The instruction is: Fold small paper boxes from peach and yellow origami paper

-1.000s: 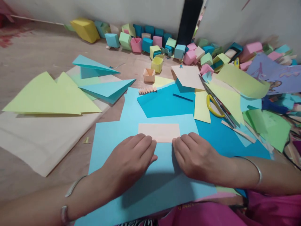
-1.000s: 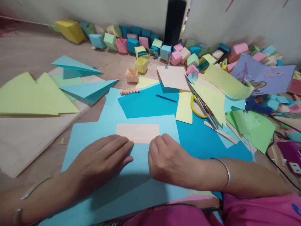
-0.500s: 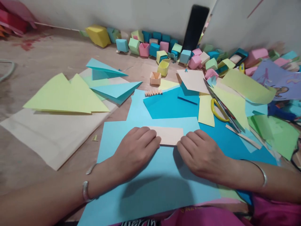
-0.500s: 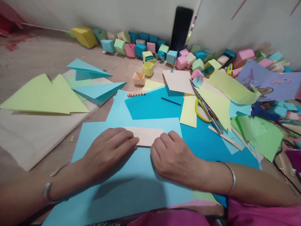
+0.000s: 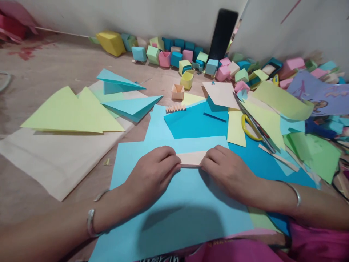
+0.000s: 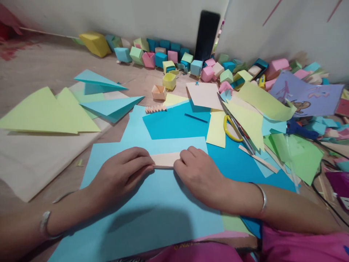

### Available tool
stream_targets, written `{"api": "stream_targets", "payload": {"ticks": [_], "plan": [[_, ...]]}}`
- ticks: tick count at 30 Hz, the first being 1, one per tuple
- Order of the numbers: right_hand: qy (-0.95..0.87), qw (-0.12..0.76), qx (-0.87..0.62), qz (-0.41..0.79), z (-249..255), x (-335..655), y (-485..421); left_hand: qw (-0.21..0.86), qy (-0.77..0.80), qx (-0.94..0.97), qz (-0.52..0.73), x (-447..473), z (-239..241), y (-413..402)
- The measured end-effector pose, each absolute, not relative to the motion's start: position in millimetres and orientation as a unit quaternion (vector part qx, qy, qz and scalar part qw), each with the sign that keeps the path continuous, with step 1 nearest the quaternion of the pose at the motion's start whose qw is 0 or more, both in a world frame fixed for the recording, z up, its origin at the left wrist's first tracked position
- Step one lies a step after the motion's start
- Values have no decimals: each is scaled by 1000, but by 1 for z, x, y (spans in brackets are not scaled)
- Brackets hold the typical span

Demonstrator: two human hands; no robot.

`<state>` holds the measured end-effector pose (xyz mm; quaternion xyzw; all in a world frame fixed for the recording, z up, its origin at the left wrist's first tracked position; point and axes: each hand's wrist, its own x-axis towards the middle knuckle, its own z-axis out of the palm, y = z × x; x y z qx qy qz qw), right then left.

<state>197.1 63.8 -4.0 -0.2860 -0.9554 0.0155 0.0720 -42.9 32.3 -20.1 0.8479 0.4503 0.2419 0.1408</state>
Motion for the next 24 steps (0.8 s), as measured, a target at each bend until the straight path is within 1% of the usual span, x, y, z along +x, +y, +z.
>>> {"api": "stream_targets", "payload": {"ticks": [4,8,13,17,24], "plan": [[-952,92,-290,15,-7,196,67,103,468,851,214,-42,-13,34],[-954,82,-288,19,-10,197,70,94,465,860,189,-41,-10,34],[-949,82,-301,49,-7,197,73,105,465,860,185,-43,-11,36],[-947,85,-305,63,-4,197,75,129,468,847,217,-42,-11,36],[-941,119,-304,90,0,197,75,177,475,826,248,-43,-15,34]]}}
